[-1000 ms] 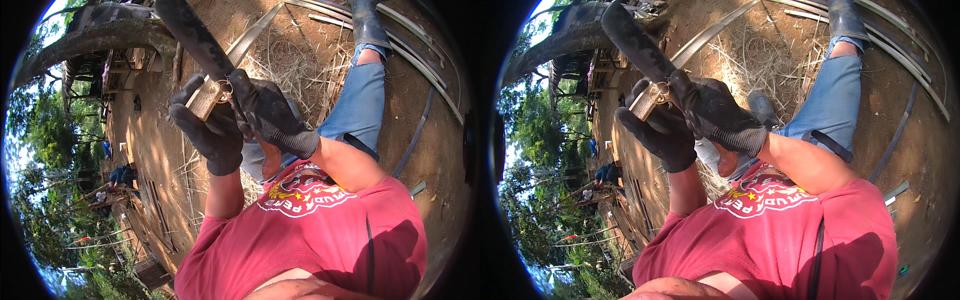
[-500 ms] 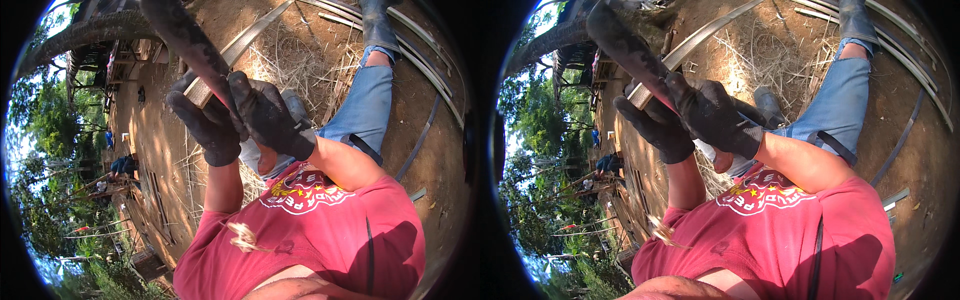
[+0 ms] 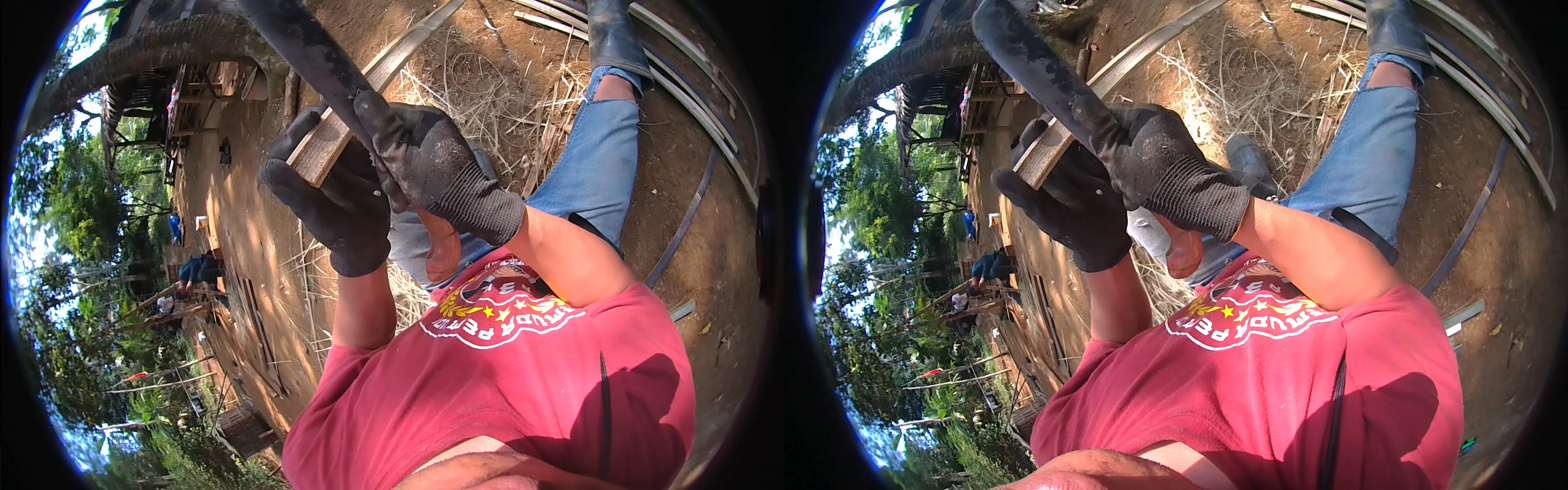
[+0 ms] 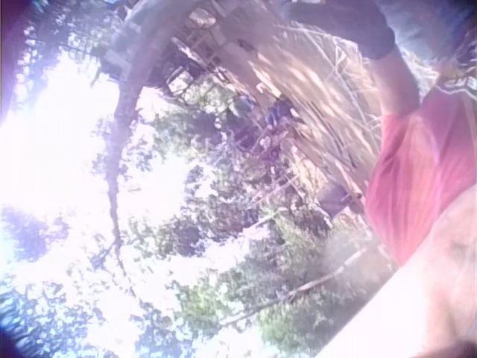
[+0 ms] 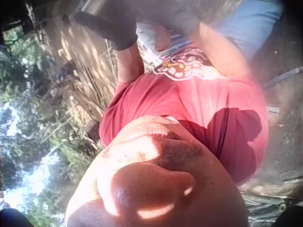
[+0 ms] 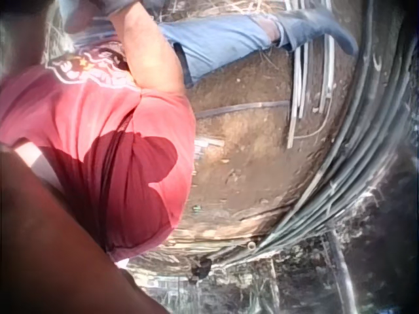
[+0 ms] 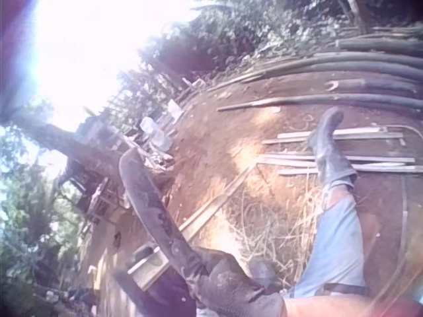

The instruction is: The person gathers bamboo strips from the ground and uses a machete to split them into thinner pieces. They sit on the ground to perform the splitting, holding the bamboo with one hand and striking it with the machete in the other.

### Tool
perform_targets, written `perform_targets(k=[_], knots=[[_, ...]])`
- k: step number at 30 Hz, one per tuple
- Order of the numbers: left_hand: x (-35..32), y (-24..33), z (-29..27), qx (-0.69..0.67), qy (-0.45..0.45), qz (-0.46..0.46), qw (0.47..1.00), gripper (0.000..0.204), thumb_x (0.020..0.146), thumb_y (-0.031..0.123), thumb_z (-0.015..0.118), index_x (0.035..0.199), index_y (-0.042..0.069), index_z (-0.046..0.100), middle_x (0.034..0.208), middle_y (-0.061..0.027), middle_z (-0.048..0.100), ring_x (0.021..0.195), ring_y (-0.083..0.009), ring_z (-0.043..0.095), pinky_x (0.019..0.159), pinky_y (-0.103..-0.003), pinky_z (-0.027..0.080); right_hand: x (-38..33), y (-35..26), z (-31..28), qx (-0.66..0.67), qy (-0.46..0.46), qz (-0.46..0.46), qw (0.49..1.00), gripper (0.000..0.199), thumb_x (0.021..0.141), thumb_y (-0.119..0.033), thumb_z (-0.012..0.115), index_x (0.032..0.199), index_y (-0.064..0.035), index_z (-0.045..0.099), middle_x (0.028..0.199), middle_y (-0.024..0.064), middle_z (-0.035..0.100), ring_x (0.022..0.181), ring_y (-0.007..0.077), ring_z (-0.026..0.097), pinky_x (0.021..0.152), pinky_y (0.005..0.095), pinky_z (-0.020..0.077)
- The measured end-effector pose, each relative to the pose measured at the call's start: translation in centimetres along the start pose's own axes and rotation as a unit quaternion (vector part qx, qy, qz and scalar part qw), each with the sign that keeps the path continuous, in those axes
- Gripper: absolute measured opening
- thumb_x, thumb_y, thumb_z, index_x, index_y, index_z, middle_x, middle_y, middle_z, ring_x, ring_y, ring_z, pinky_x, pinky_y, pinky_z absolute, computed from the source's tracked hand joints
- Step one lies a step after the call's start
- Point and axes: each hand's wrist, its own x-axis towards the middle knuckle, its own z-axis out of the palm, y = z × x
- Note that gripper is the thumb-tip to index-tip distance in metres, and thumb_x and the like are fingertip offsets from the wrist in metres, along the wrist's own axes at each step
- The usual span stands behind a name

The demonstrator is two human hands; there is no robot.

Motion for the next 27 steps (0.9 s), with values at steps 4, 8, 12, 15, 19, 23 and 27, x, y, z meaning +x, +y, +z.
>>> perform_targets(k=[4,8,12,15,19,23,27], knots=[[-0.2,-0.1,-0.8,-0.067,-0.008,-0.02,0.998,0.053,0.101,0.055,0.035,0.119,0.007,0.048,0.125,-0.0165,0.051,0.121,-0.0291,0.052,0.104,-0.044,0.045,-0.5,0.4,0.5,-0.017,0.037,-0.021,0.999,0.055,0.1,-0.051,0.044,0.077,-0.0024,0.055,0.053,0.0018,0.051,0.045,0.0114,0.052,0.043,0.0274,0.0419],[-0.8,-0.1,-0.4,-0.059,-0.034,-0.028,0.997,0.053,0.1,0.056,0.036,0.118,0.007,0.048,0.126,-0.014,0.052,0.123,-0.0286,0.051,0.105,-0.045,0.044,-0.3,0.6,-0.6,-0.019,0.014,-0.024,0.999,0.056,0.1,-0.052,0.043,0.079,-0.0018,0.056,0.053,0.0022,0.052,0.045,0.0117,0.053,0.044,0.0282,0.0433],[0.0,-0.4,0.3,-0.019,-0.015,-0.034,0.999,0.055,0.099,0.059,0.037,0.125,0.012,0.047,0.124,-0.0125,0.053,0.117,-0.0247,0.054,0.098,-0.042,0.047,-0.1,1.4,-0.1,-0.011,0.037,-0.028,0.999,0.062,0.099,-0.055,0.045,0.083,0.0014,0.065,0.056,0.0048,0.056,0.053,0.0148,0.059,0.051,0.0299,0.0458],[-0.4,0.2,-0.8,-0.291,-0.079,-0.146,0.942,0.078,0.094,0.067,0.037,0.136,0.002,0.045,0.127,-0.0144,0.057,0.115,-0.0255,0.056,0.097,-0.042,0.046,-1.3,1.8,0.8,-0.093,0.014,-0.133,0.987,0.063,0.1,-0.056,0.039,0.095,0.0012,0.065,0.065,0.0108,0.061,0.061,0.0225,0.062,0.06,0.0348,0.05],[-0.8,0.1,-2.2,-0.264,-0.074,-0.182,0.944,0.068,0.093,0.07,0.037,0.134,0.015,0.041,0.126,-0.0131,0.055,0.113,-0.0253,0.056,0.096,-0.041,0.046,-1.0,0.0,-0.5,-0.015,-0.026,0.031,0.999,0.054,0.101,-0.05,0.042,0.083,-0.0046,0.064,0.063,0.0056,0.059,0.057,0.0122,0.059,0.047,0.0299,0.0447],[-0.5,-0.2,-1.6,-0.106,0.027,-0.127,0.986,0.059,0.097,0.065,0.029,0.13,0.017,0.041,0.135,-0.017,0.048,0.125,-0.0276,0.048,0.106,-0.044,0.038,-1.2,0.0,-0.4,-0.003,-0.03,0.008,1.0,0.049,0.1,-0.048,0.046,0.089,-0.0049,0.065,0.066,0.0042,0.06,0.06,0.0107,0.059,0.05,0.028,0.045],[-1.1,-0.7,-0.9,-0.072,0.007,-0.097,0.993,0.058,0.099,0.063,0.025,0.128,0.014,0.041,0.139,-0.0177,0.045,0.127,-0.0271,0.046,0.108,-0.047,0.036,-2.1,-0.8,0.3,-0.032,-0.036,0.018,0.999,0.047,0.1,-0.048,0.048,0.095,-0.0042,0.065,0.067,0.002,0.059,0.061,0.0082,0.057,0.051,0.0254,0.0438]])
